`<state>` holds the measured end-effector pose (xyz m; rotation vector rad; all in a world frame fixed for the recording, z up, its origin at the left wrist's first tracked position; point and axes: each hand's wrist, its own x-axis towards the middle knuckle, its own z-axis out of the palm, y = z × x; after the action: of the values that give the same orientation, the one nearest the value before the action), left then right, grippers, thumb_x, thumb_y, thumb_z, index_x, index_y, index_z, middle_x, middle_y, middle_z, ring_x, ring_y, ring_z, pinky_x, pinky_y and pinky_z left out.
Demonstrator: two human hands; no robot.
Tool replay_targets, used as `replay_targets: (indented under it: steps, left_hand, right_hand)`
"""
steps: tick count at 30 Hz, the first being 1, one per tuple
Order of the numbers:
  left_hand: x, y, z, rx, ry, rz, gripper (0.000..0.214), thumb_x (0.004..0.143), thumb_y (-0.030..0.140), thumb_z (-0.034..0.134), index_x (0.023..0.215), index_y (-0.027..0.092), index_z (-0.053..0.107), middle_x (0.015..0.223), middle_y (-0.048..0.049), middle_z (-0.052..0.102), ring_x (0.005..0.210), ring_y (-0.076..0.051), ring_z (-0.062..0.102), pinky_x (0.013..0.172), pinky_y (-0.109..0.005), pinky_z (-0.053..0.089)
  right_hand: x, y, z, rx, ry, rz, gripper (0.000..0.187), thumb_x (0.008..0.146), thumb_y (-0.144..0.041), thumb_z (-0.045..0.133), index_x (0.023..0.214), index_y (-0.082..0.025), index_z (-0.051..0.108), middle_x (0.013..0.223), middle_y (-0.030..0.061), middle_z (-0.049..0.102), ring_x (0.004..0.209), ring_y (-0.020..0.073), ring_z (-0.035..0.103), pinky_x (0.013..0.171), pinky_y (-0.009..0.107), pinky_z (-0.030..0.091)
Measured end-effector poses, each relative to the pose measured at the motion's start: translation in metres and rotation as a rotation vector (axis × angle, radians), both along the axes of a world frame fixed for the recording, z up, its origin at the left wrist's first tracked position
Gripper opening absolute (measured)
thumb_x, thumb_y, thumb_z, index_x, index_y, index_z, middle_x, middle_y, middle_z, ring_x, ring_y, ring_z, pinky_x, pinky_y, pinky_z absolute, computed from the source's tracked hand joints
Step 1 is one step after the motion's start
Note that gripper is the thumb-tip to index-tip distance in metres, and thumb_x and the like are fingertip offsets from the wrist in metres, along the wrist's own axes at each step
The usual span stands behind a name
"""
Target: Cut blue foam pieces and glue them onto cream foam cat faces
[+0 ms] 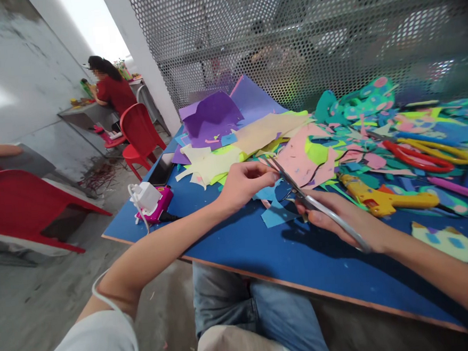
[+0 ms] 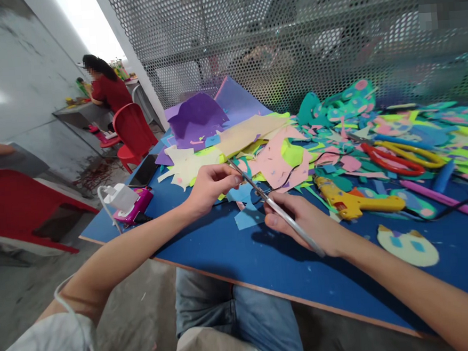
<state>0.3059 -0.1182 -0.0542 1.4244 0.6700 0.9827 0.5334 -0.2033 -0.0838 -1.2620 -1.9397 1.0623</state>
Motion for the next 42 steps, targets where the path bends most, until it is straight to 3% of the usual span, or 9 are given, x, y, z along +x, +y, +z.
replay_targets:
  steps: [5, 13, 18, 23, 28, 35, 42]
  left_hand:
    - [-0.001, 0.001, 0.0, 0.007, 0.0, 0.004, 0.03, 0.065, 0.04, 0.087, 0.07, 0.014, 0.071, 0.062, 0.0012, 0.066, 0.056, -0.006, 0.052, 0.064, -0.024, 0.048]
    - [-0.001, 0.005, -0.003, 0.042, 0.0, 0.014, 0.033, 0.068, 0.043, 0.086, 0.071, 0.014, 0.07, 0.063, 0.0005, 0.065, 0.059, -0.008, 0.055, 0.065, -0.026, 0.048]
    - [-0.002, 0.004, -0.001, 0.061, -0.013, 0.036, 0.033, 0.07, 0.044, 0.084, 0.074, 0.015, 0.069, 0.065, 0.0006, 0.064, 0.056, -0.007, 0.052, 0.056, -0.024, 0.043]
    - [-0.002, 0.002, 0.001, 0.114, -0.095, 0.143, 0.03, 0.077, 0.043, 0.078, 0.077, 0.017, 0.063, 0.069, 0.0036, 0.059, 0.052, -0.004, 0.046, 0.052, -0.021, 0.039]
    - [0.003, -0.002, -0.002, 0.126, -0.132, 0.168, 0.034, 0.081, 0.048, 0.076, 0.082, 0.019, 0.059, 0.077, 0.0038, 0.058, 0.057, -0.004, 0.046, 0.055, -0.02, 0.044]
    - [0.009, -0.007, -0.012, 0.171, -0.078, 0.134, 0.029, 0.088, 0.045, 0.072, 0.09, 0.018, 0.064, 0.085, -0.0004, 0.065, 0.069, -0.007, 0.053, 0.063, -0.021, 0.044]
    - [0.012, -0.01, -0.02, 0.177, -0.079, 0.094, 0.043, 0.083, 0.057, 0.076, 0.092, 0.017, 0.067, 0.084, -0.0003, 0.063, 0.074, -0.009, 0.056, 0.068, -0.022, 0.044]
  right_hand:
    - [0.0, 0.0, -0.003, -0.005, 0.023, -0.015, 0.057, 0.086, -0.076, 0.06, 0.078, -0.021, 0.049, 0.071, -0.002, 0.04, 0.063, 0.0124, 0.033, 0.054, 0.026, 0.03]
    - [0.0, 0.001, -0.006, -0.082, 0.035, -0.076, 0.062, 0.082, -0.08, 0.063, 0.074, -0.02, 0.049, 0.066, -0.0039, 0.035, 0.058, 0.0099, 0.028, 0.05, 0.024, 0.024]
    - [0.003, 0.004, -0.001, -0.003, 0.011, -0.034, 0.058, 0.086, -0.077, 0.06, 0.081, -0.02, 0.054, 0.072, -0.0007, 0.046, 0.064, 0.0125, 0.037, 0.054, 0.025, 0.033]
    - [0.004, 0.006, -0.001, 0.073, -0.025, -0.053, 0.057, 0.088, -0.077, 0.056, 0.083, -0.021, 0.055, 0.08, 0.0031, 0.056, 0.067, 0.0152, 0.045, 0.057, 0.027, 0.04]
    - [0.0, 0.004, -0.004, 0.063, -0.046, -0.065, 0.052, 0.089, -0.074, 0.057, 0.091, -0.022, 0.059, 0.083, 0.0047, 0.061, 0.07, 0.0183, 0.051, 0.06, 0.028, 0.045]
    - [-0.004, 0.003, -0.004, 0.051, -0.021, -0.061, 0.057, 0.088, -0.078, 0.055, 0.089, -0.022, 0.056, 0.084, 0.0049, 0.06, 0.071, 0.0184, 0.051, 0.061, 0.03, 0.045]
    - [-0.007, 0.0, -0.001, 0.057, -0.023, -0.065, 0.059, 0.09, -0.079, 0.052, 0.088, -0.019, 0.055, 0.085, 0.0066, 0.061, 0.072, 0.0185, 0.051, 0.062, 0.03, 0.045]
